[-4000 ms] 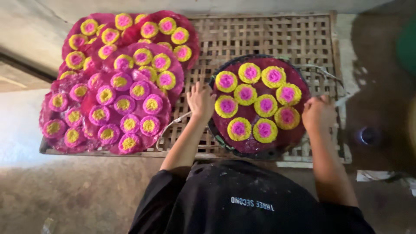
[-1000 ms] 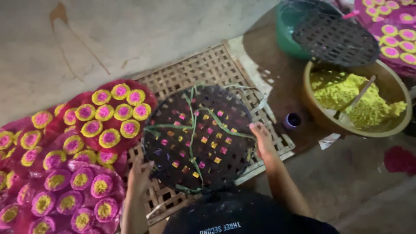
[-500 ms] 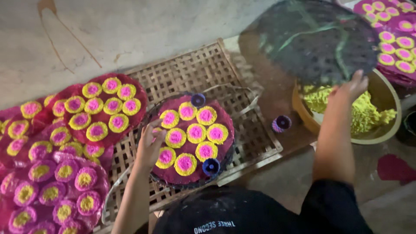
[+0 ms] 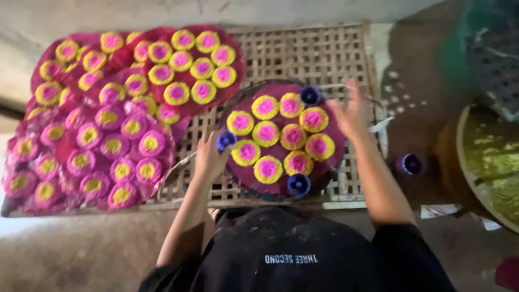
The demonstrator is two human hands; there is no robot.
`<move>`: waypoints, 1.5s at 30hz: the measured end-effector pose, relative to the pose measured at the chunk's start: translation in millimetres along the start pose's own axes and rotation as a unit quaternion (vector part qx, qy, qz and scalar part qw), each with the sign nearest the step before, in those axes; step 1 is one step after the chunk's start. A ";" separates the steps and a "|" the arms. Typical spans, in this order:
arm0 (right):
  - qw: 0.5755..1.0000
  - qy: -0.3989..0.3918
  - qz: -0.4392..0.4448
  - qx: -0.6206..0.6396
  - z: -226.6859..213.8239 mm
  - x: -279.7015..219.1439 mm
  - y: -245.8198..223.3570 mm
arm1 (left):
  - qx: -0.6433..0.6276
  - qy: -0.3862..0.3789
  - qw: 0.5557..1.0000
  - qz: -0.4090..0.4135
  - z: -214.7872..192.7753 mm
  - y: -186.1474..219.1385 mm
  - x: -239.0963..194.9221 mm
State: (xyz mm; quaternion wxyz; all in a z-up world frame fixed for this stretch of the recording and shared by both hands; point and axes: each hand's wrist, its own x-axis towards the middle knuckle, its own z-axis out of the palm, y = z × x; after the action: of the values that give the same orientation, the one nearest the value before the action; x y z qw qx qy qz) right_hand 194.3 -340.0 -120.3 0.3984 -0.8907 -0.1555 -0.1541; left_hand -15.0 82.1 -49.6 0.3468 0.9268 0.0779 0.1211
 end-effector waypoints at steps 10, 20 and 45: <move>0.988 -0.010 0.051 -0.149 58.0 37.9 -71.2 | 0.078 -0.039 0.995 -0.049 7.8 -11.7 20.7; 0.950 -0.280 0.072 -0.118 -0.4 -164.5 -220.8 | -0.084 -0.154 0.983 0.063 2.1 26.7 -19.0; 0.931 0.086 0.263 -0.238 -156.4 -172.9 71.5 | -0.109 -0.115 0.985 0.073 -14.5 -5.9 -9.7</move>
State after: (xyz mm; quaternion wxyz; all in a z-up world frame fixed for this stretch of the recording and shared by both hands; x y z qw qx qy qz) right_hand 43.0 -530.5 -137.2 0.2132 -0.9517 0.1602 -0.1523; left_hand -28.7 93.4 -44.6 0.4422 0.8946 -0.0443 0.0467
